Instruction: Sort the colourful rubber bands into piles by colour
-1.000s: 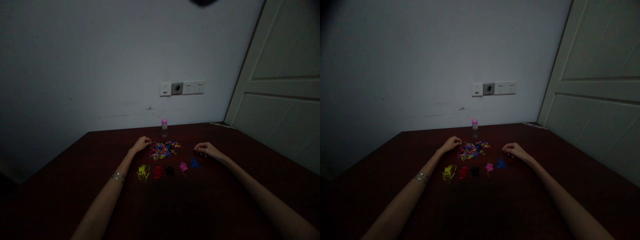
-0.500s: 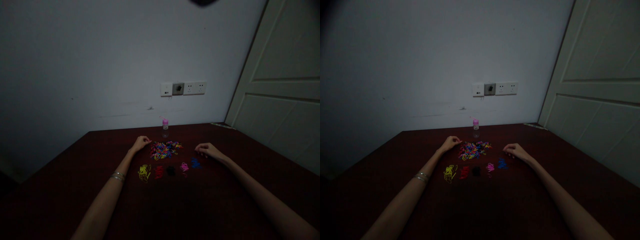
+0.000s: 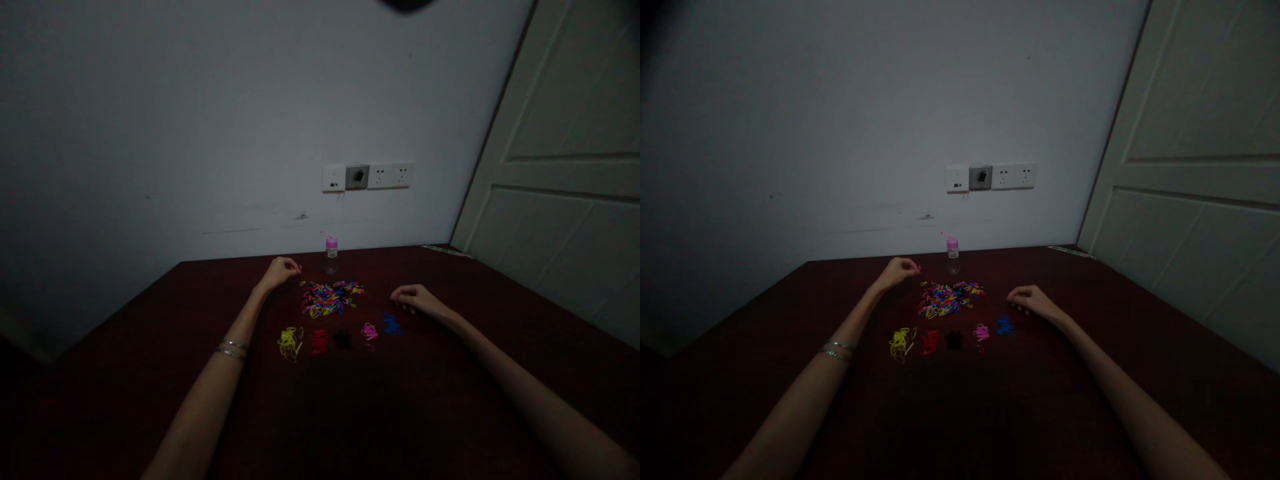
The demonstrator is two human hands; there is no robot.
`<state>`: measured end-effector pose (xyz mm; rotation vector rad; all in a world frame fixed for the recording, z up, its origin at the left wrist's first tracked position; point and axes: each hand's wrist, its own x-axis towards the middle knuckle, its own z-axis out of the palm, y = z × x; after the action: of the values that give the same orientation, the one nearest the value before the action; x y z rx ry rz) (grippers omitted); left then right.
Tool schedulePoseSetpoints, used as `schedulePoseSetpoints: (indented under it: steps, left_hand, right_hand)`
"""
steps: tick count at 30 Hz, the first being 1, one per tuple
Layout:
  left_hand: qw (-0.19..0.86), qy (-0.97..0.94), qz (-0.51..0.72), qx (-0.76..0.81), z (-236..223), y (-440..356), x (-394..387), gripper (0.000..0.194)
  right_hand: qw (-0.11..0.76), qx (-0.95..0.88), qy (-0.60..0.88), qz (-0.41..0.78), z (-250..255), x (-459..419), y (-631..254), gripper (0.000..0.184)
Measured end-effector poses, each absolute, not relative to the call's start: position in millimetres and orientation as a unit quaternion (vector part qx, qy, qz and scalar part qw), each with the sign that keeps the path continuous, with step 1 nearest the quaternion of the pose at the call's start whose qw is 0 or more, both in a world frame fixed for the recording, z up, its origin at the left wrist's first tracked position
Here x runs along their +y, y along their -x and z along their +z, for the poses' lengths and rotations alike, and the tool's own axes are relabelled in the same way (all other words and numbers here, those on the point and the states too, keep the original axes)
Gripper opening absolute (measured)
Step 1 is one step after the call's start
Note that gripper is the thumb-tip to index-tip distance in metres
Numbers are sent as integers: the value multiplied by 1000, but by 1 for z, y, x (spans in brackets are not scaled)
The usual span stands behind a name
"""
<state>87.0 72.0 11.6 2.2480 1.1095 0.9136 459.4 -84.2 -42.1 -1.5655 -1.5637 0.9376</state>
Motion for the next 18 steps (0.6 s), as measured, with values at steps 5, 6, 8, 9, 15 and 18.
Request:
schedulePoseSetpoints:
  steps: [5,6,8,9,15,18]
  left_hand:
    - [265,-818,354,369,38,-95,60,20]
    - [271,-818,355,361,43,-97,57,20]
    - [282,-822,353,347,53,-103,48,18]
    - [289,-825,349,339,57,-106,42,18]
    - [350,-849,269,290,73,-136,0,15]
    - [341,-886,198,244,64,-157,-19,14]
  right_hand:
    - [367,-605,611,354,-40,-86,-458,27]
    - [367,-604,614,352,-40,-86,-457,27]
    - [366,-603,616,350,-39,-86,-457,27]
    - [365,-604,615,351,-39,-86,-457,27]
    - [363,-610,610,353,-40,-86,-457,26]
    - [361,-612,610,352,-39,-87,-457,25]
